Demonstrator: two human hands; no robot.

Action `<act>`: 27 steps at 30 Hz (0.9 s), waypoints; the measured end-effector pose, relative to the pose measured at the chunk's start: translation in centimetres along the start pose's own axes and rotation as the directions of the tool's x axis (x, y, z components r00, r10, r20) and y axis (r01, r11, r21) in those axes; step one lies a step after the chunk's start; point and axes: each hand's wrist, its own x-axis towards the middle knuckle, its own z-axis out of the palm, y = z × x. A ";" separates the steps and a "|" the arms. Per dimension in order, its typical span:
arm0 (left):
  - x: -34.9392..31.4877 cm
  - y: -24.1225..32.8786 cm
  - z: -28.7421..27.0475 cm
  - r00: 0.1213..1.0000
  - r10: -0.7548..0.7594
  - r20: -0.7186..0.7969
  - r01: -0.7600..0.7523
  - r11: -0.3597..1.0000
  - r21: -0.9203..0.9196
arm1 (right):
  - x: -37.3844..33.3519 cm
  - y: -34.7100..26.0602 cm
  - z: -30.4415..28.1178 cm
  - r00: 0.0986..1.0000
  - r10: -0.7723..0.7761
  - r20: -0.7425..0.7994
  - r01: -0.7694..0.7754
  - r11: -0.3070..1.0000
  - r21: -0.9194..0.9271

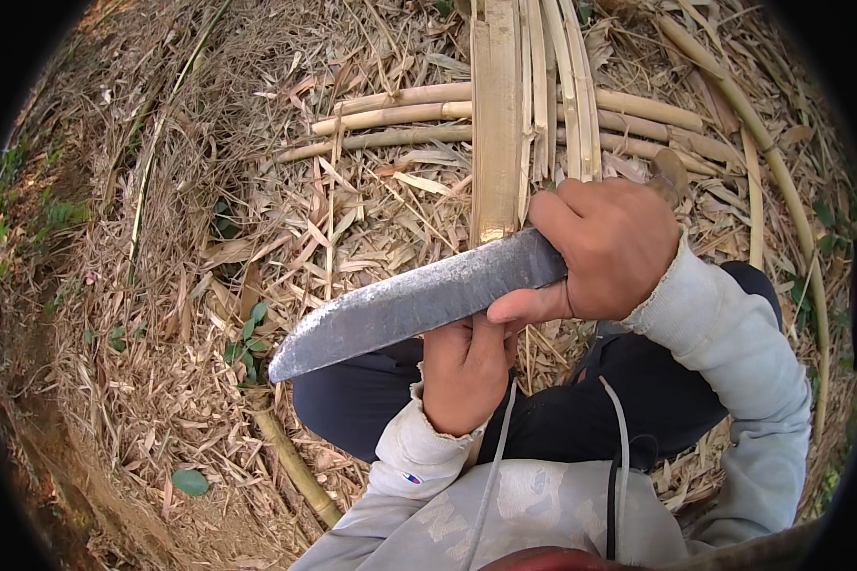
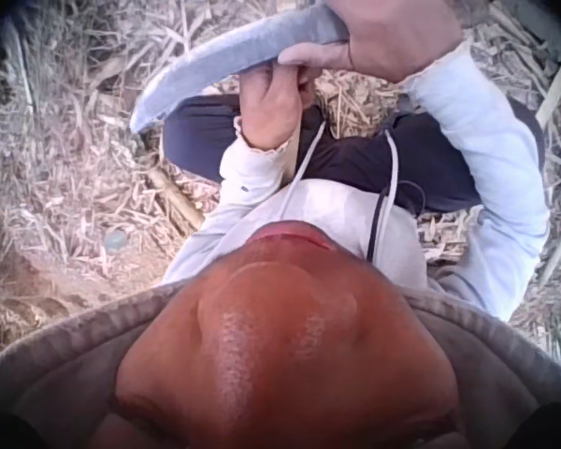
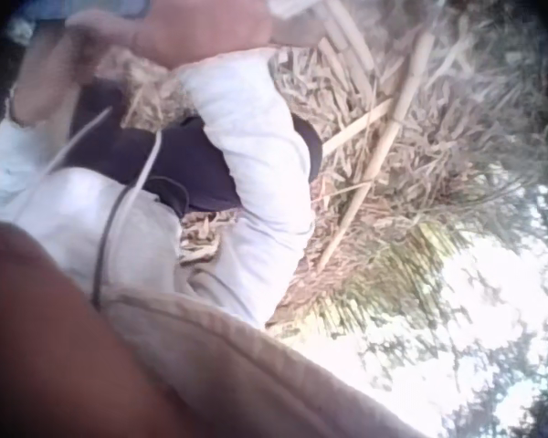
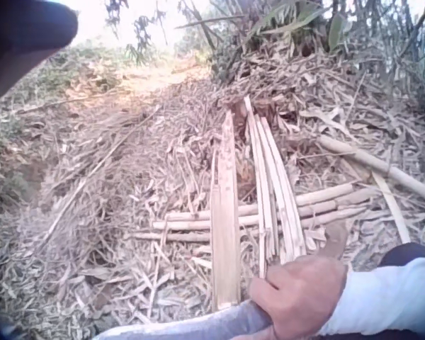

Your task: The person peels and scrapes bamboo stalks using a large blade, handling individual strips and removing the outer layer.

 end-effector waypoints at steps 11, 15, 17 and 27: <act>2.2 -2.2 1.2 0.993 -0.112 0.026 0.112 0.994 -0.015 | -1.3 3.7 3.4 0.996 -0.020 -0.091 0.014 0.998 -0.069; 3.0 -2.3 1.4 0.981 -0.187 0.047 0.188 0.982 -0.023 | -1.4 5.5 3.8 0.999 -0.010 -0.033 0.006 0.996 -0.094; 3.5 -2.4 1.6 0.972 -0.227 0.066 0.229 0.973 -0.025 | -1.8 6.4 4.5 0.998 -0.041 -0.048 0.037 0.995 -0.091; 4.3 -3.0 2.5 0.920 -0.360 0.156 0.370 0.928 -0.041 | -3.6 9.2 5.0 0.999 -0.051 -0.005 0.050 0.994 -0.097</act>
